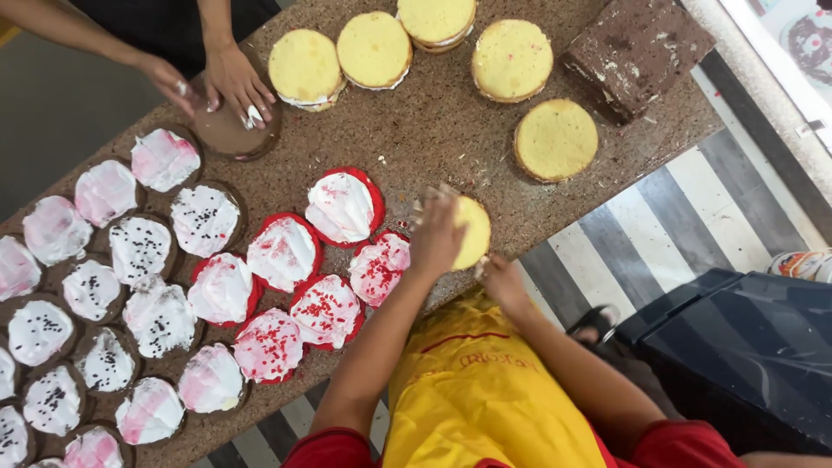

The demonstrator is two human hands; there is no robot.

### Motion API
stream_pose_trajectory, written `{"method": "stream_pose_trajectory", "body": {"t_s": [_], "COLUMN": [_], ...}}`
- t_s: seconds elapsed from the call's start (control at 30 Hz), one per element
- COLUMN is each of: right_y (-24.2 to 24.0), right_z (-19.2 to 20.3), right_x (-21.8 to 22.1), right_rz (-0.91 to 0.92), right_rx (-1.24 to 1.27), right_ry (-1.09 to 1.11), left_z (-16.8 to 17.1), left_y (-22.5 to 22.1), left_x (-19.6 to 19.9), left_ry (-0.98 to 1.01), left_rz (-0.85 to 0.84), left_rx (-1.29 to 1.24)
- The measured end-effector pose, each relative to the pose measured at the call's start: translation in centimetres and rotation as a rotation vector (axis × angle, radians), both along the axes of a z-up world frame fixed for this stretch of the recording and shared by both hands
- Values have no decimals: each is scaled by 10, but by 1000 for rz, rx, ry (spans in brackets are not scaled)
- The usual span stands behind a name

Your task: The person assembles round frosted cake sandwiches on a bakery worktable. They pick up a plain cake round, place it frosting-side down onto a frosted half, and press it gently to form a filled sandwich cake, working through rows of yellow, chocolate, and red velvet cakes one at a time.

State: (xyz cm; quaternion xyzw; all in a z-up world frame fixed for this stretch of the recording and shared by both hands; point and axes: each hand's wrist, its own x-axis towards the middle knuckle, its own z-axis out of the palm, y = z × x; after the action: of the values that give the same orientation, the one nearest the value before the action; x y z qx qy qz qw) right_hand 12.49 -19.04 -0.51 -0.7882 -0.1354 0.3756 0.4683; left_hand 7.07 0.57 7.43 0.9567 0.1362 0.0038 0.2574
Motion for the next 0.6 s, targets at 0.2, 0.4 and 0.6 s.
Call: {"method": "stream_pose_trajectory", "body": {"t_s": [0.2, 0.4, 0.6], "right_y": [62, 161, 96], "right_z": [-49, -6, 28], "right_x": [75, 177, 118], "right_rz": [-82, 552, 304], "right_rx": [50, 140, 10], "right_ry": [-255, -648, -652], "left_z": [-13, 22, 0], "left_y": [43, 30, 17], "left_x": [-11, -13, 20], "left_ry": [206, 293, -26], "left_rz": [596, 312, -201], "left_rx": [-363, -243, 58]}}
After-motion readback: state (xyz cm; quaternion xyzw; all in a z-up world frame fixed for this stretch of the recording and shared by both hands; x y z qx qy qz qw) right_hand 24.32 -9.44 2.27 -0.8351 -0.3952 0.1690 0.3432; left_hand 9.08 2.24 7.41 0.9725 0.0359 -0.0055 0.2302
